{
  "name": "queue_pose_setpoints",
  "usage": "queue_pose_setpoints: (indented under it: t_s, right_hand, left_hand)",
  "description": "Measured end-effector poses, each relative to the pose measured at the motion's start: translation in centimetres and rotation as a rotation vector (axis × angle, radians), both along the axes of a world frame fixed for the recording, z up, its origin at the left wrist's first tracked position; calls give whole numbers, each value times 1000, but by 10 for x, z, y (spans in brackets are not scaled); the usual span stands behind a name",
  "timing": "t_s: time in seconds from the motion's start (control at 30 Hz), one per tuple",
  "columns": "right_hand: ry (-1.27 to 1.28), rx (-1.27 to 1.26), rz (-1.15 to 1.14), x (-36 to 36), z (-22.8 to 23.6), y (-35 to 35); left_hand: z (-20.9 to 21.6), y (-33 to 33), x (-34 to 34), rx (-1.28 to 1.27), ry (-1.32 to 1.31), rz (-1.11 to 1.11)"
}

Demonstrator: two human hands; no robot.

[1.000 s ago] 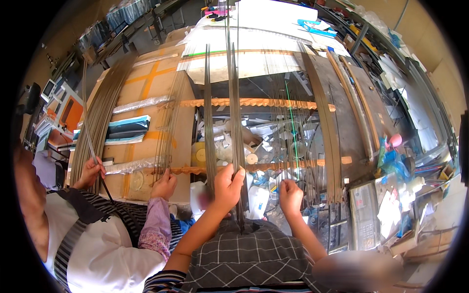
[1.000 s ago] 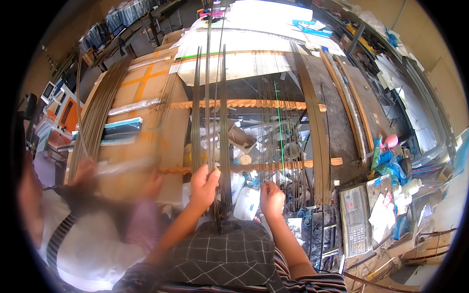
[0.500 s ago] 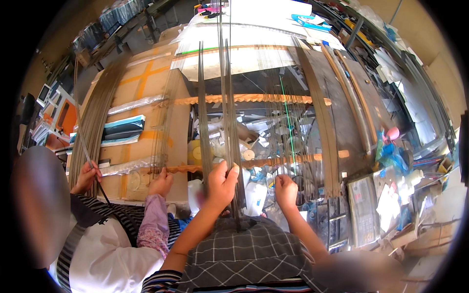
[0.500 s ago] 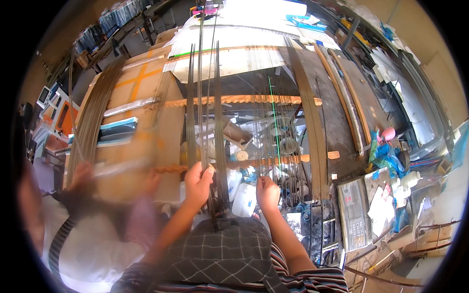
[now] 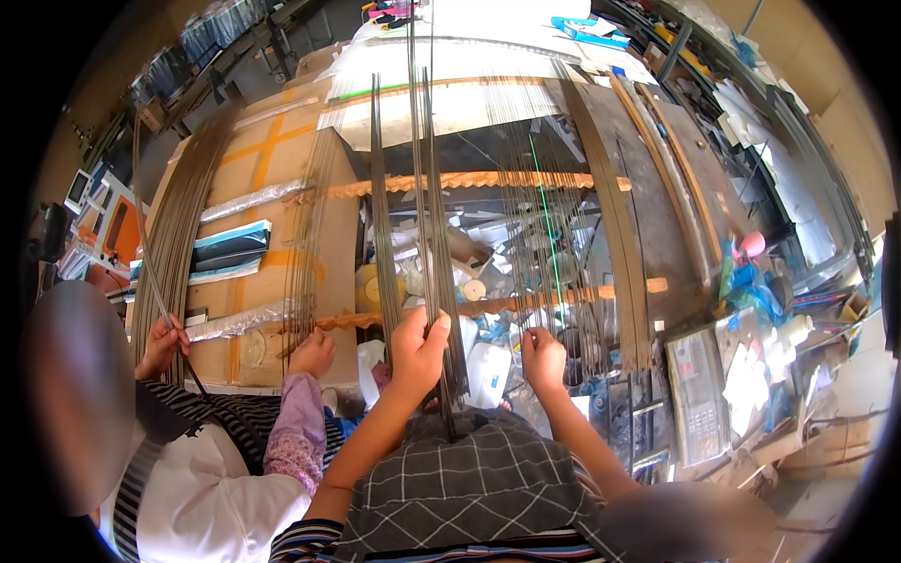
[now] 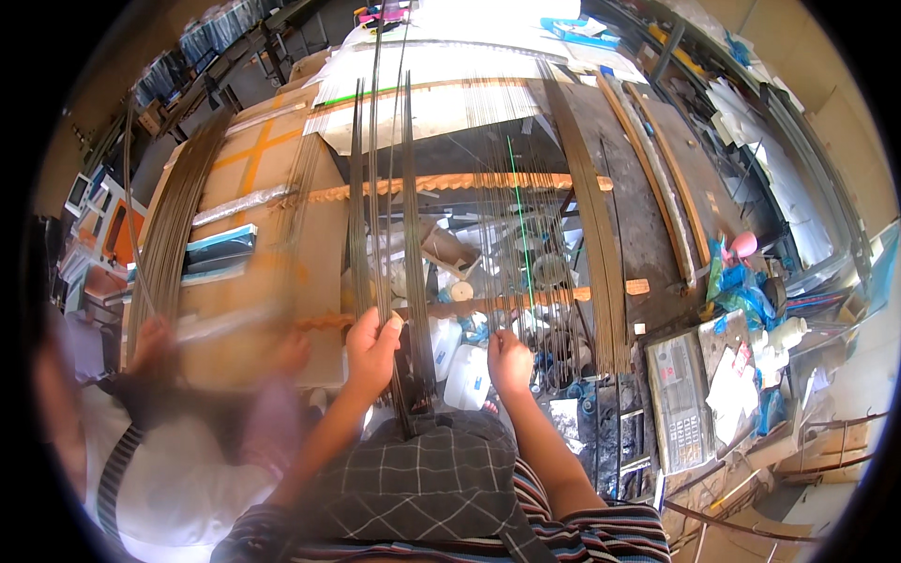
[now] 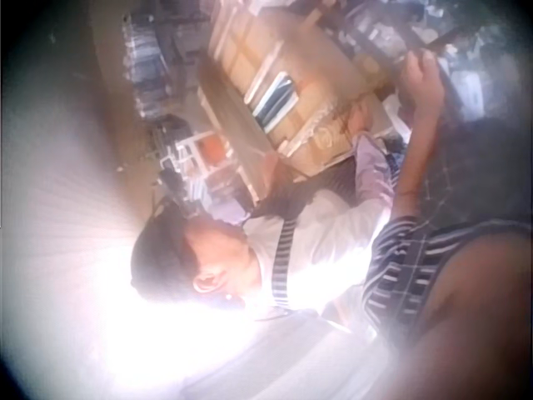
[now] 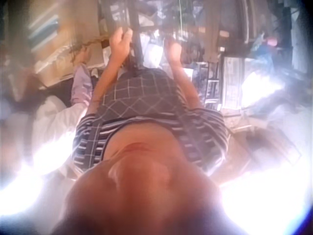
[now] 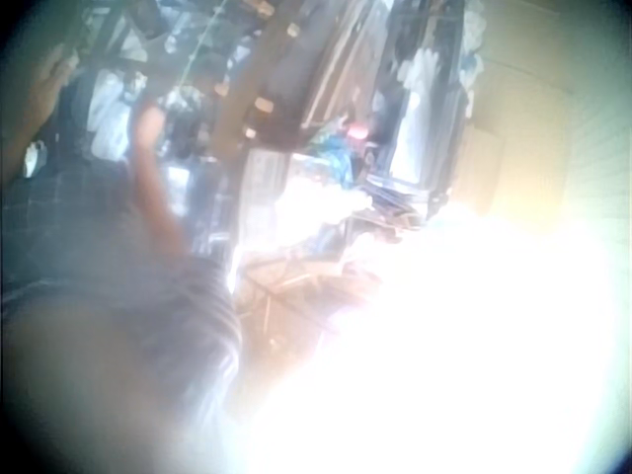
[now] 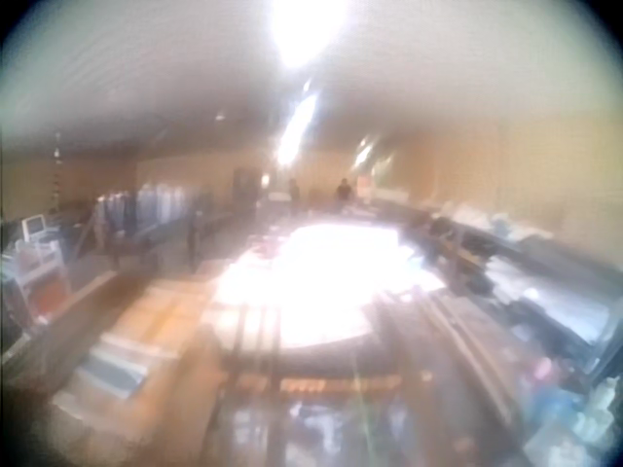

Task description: The person works at a loom, threading and adjusting warp threads by hand. They use a brush to clean or align the threads and continue manipulating the warp strands with both hands throughout the clip.

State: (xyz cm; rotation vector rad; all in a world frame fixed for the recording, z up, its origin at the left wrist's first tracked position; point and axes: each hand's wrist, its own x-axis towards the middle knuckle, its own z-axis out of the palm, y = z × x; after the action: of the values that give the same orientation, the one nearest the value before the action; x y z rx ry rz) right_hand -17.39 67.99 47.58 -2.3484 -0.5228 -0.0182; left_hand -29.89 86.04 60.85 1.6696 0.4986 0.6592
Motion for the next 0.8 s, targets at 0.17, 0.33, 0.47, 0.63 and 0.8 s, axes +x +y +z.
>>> queue_pose_setpoints:
  t_s: [0.17, 0.33, 0.47, 0.63, 0.8]
  right_hand:
    - [-25, -3, -14, 2, -9, -1]
    - [9, -47, -23, 2, -4, 0]
    - [19, -72, -27, 2, -7, -1]
    - [32, -127, -24, 4, -10, -1]
    - [77, -141, -23, 3, -8, 0]
  left_hand:
    - [-2, 0, 1, -14, -4, 1]
    - [-5, 1, 1, -18, -20, 5]
    - [-5, 1, 1, -31, -7, 2]
    - [-4, 1, 0, 0, -11, 5]
    - [-9, 2, -1, -7, -16, 3]
